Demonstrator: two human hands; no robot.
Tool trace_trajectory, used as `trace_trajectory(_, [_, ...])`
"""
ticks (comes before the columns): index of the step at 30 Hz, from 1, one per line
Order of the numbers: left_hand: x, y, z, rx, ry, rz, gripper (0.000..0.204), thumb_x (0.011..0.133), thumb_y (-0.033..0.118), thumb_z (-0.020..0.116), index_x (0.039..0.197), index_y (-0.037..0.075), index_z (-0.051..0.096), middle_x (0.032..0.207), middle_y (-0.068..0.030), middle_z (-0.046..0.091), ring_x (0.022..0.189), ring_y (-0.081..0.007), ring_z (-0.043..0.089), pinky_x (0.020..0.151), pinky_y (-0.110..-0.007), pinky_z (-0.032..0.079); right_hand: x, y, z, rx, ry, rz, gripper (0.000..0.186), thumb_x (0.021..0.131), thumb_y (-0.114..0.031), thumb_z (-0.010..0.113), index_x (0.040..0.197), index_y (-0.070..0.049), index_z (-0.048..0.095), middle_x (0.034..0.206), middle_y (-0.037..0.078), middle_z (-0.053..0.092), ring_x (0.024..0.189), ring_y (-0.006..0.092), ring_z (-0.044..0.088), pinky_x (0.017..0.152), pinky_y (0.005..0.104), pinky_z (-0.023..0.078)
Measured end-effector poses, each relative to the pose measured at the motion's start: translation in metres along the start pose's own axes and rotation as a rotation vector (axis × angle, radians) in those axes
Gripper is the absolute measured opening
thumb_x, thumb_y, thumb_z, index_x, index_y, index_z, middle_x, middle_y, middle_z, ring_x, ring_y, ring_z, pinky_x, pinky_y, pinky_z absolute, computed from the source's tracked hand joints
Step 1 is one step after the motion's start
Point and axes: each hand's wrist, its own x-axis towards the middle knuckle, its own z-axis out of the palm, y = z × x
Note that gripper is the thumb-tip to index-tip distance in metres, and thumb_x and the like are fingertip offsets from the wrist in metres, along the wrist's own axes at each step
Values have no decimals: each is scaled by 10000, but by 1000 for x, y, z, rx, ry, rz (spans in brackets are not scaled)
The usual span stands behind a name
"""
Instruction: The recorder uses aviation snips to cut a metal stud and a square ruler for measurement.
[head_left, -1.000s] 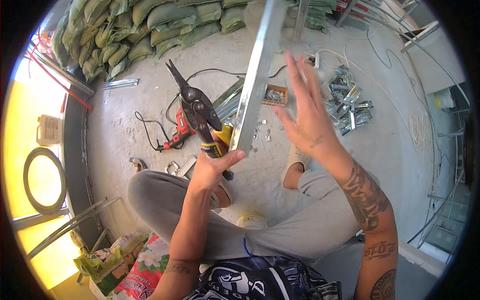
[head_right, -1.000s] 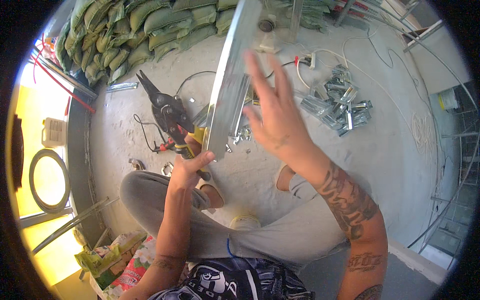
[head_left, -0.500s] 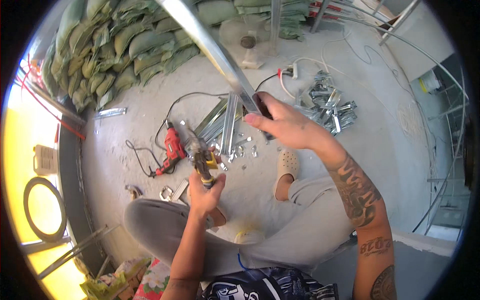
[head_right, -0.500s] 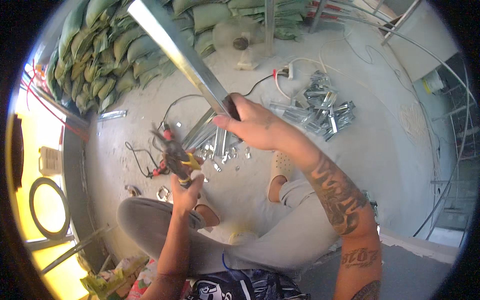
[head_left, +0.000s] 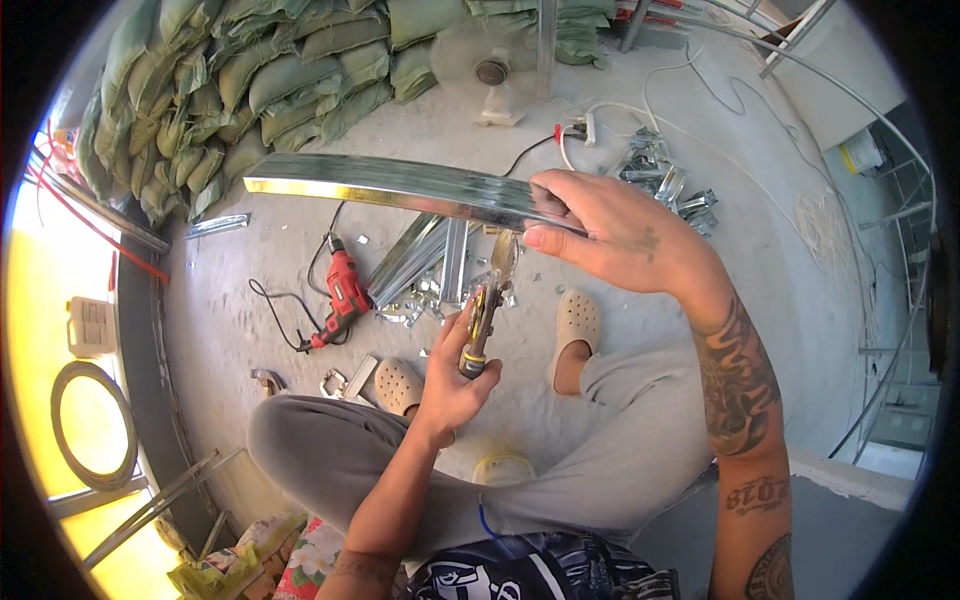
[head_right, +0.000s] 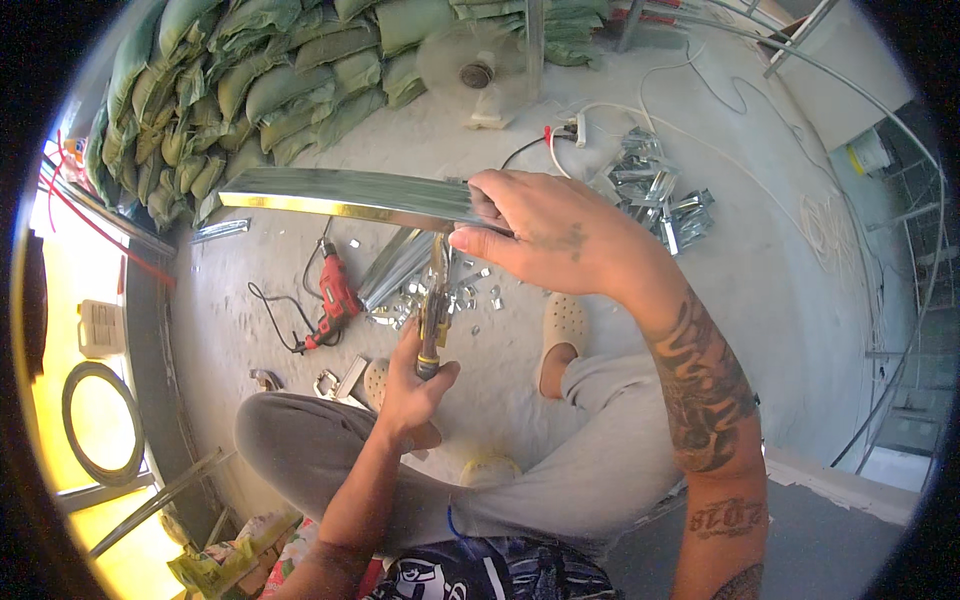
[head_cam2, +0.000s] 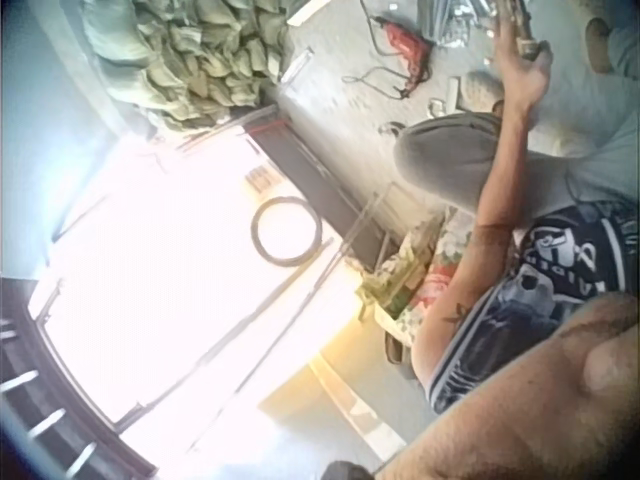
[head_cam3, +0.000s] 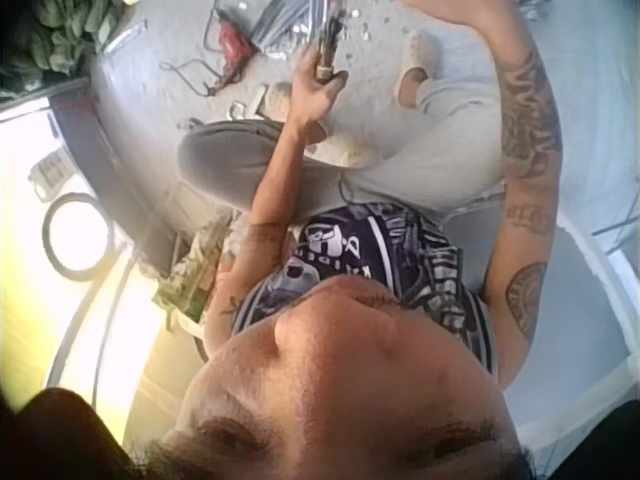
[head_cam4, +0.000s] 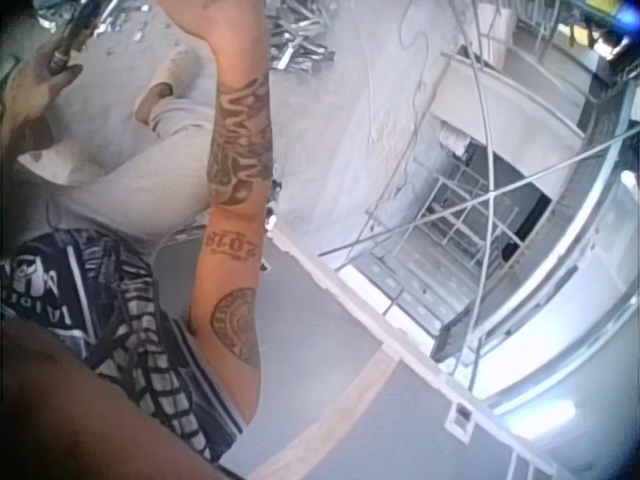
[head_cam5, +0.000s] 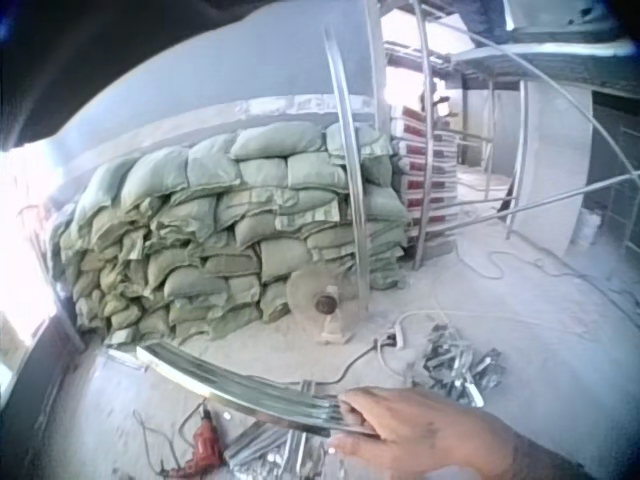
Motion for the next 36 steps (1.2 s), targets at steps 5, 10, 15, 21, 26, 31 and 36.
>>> trace_trajectory(5, [-2,-2,-4,31,-23,11,764,730,14,689,1455,18,445,1315,-160,544,1233,-300,511,1082,-373,361,1,-4,7,-47,49,-44,435,949,-386,632,1103,6,525,858,131,564,754,292,541,696,393,442])
trace_trajectory(10, [-5,2,-8,20,-47,57,861,722,36,684,1525,31,375,1308,-204,535,1203,-343,525,1072,-387,376,0,-6,10,-57,45,-58,430,952,-379,632,1133,-2,533,857,140,576,749,299,553,693,397,446])
trace_trajectory(15, [-8,7,-13,-2,-91,46,889,722,51,687,1544,40,345,1372,-212,503,1266,-361,486,1113,-406,334,2,-12,10,-96,26,-63,440,953,-384,632,1164,-10,538,856,140,580,754,305,563,696,398,452])
trace_trajectory(21, [-9,13,-15,-18,-122,8,915,720,57,689,1560,72,326,1380,-213,488,1280,-365,478,1117,-409,335,1,-10,13,-93,76,-88,448,955,-389,631,1174,-8,539,855,138,583,759,304,569,695,396,453])
trace_trajectory(26, [-9,13,-15,-23,-127,5,919,715,58,688,1560,80,328,1354,-205,500,1265,-363,484,1117,-404,334,2,-11,11,-107,38,-71,446,955,-387,630,1168,-5,541,896,158,601,793,337,585,722,410,465])
trace_trajectory(31, [-8,5,-16,25,-104,34,877,709,62,685,1529,55,376,1250,-198,561,1187,-347,529,1071,-392,378,2,-16,11,-121,6,-41,456,964,-391,616,1188,-3,530,930,172,613,824,359,596,741,418,469])
trace_trajectory(36, [-6,-1,-15,60,-16,-45,628,710,57,683,1321,-23,562,995,-166,615,929,-272,593,878,-349,475,6,-9,18,-125,-12,-35,471,980,-405,589,1204,3,516,954,188,617,860,383,600,766,426,469])
